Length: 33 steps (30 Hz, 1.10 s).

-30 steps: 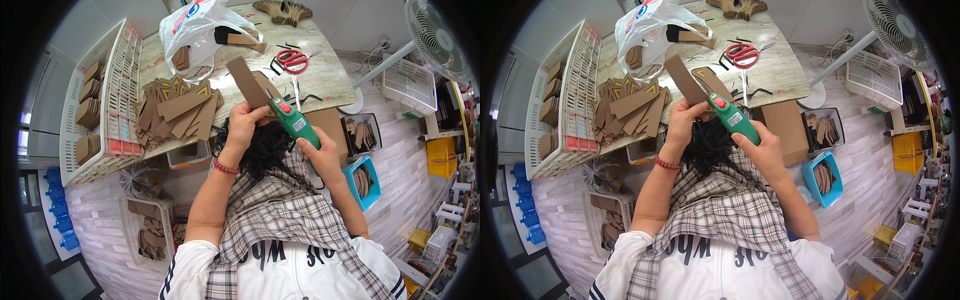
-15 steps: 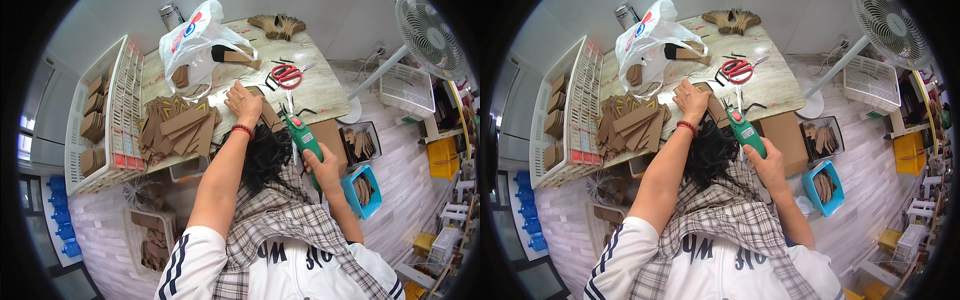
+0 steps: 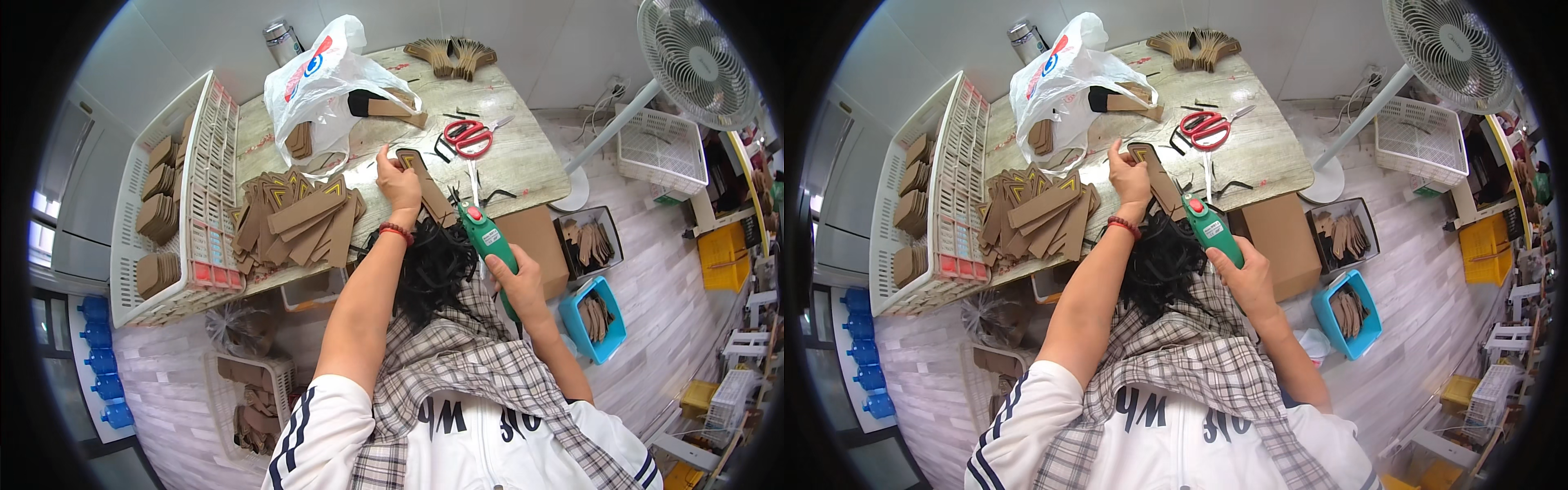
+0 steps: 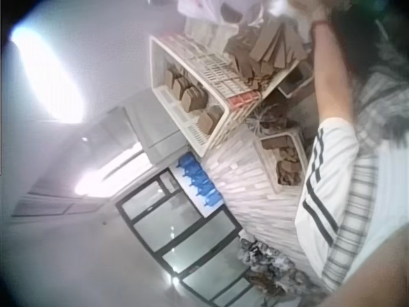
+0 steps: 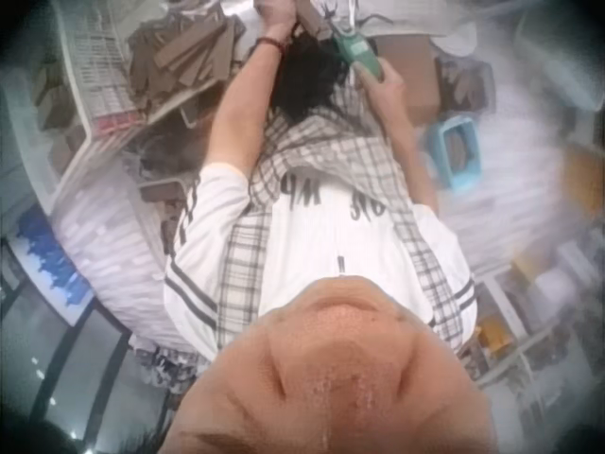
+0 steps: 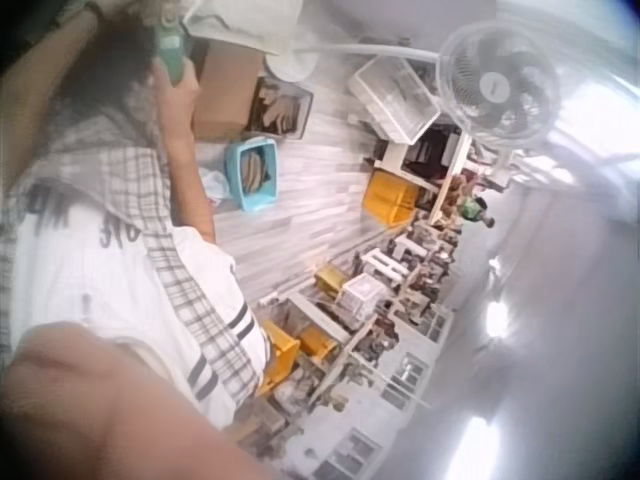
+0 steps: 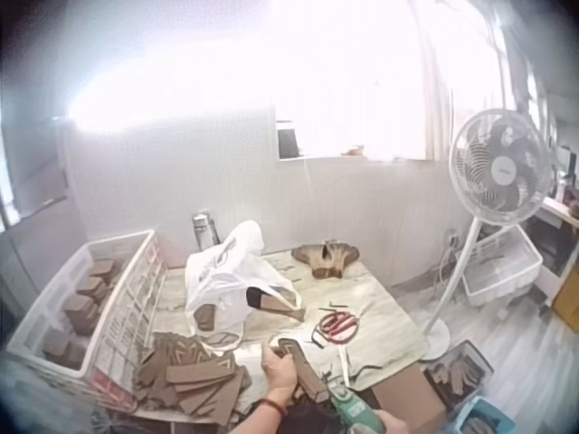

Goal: The person uses a green rotary tool to trim the edges of small rectangular cardboard pieces marked with yellow triangles. They handle the pieces one at a time, rotating them to smooth the edges, and place the finished pieces into a white basket on the left.

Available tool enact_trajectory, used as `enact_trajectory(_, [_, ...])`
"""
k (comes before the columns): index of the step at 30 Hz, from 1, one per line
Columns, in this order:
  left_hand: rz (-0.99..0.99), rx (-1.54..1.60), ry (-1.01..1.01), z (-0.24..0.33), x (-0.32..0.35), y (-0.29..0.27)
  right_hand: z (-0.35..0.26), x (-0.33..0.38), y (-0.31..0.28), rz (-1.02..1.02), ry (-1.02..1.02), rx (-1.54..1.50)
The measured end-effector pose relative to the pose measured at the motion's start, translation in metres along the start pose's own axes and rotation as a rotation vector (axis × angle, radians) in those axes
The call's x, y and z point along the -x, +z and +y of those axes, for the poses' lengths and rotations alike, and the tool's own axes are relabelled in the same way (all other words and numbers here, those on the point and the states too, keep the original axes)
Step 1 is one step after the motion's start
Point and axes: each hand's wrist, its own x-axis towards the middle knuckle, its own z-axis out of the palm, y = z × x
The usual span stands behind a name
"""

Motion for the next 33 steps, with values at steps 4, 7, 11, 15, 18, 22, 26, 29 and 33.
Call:
enact_trajectory(4, [-0.072, 0.389, -0.151, 0.013, -0.007, -0.018, -0.002, -0.003, 0.001, 0.013, -0.030, -0.021])
enact_trajectory(7, [-0.146, 0.717, -0.272, 0.041, -0.002, -0.043, -0.006, -0.008, 0.005, 0.024, -0.060, -0.006])
enact_trajectory(11, [-0.261, 0.805, -0.349, 0.077, 0.009, -0.073, -0.007, -0.013, 0.012, 0.022, -0.112, -0.005])
enact_trajectory(15, [-0.318, 0.816, -0.331, 0.080, 0.015, -0.082, -0.010, -0.009, 0.014, -0.001, -0.129, 0.023])
enact_trajectory(18, [-0.272, 0.827, -0.321, 0.080, 0.023, -0.075, -0.010, -0.006, 0.013, -0.008, -0.130, 0.023])
enact_trajectory(22, [-0.252, 0.834, -0.361, 0.085, 0.036, -0.068, -0.011, -0.005, 0.013, -0.014, -0.123, 0.015])
enact_trajectory(26, [-0.284, 0.798, -0.411, 0.078, 0.041, -0.067, -0.013, -0.004, 0.010, -0.034, -0.091, -0.017])
enact_trajectory(29, [-0.316, 0.766, -0.420, 0.082, 0.046, -0.068, -0.016, -0.002, 0.009, -0.025, -0.086, 0.002])
enact_trajectory(33, [-0.349, 0.753, -0.414, 0.081, 0.051, -0.068, -0.020, -0.002, 0.009, -0.029, -0.078, -0.009])
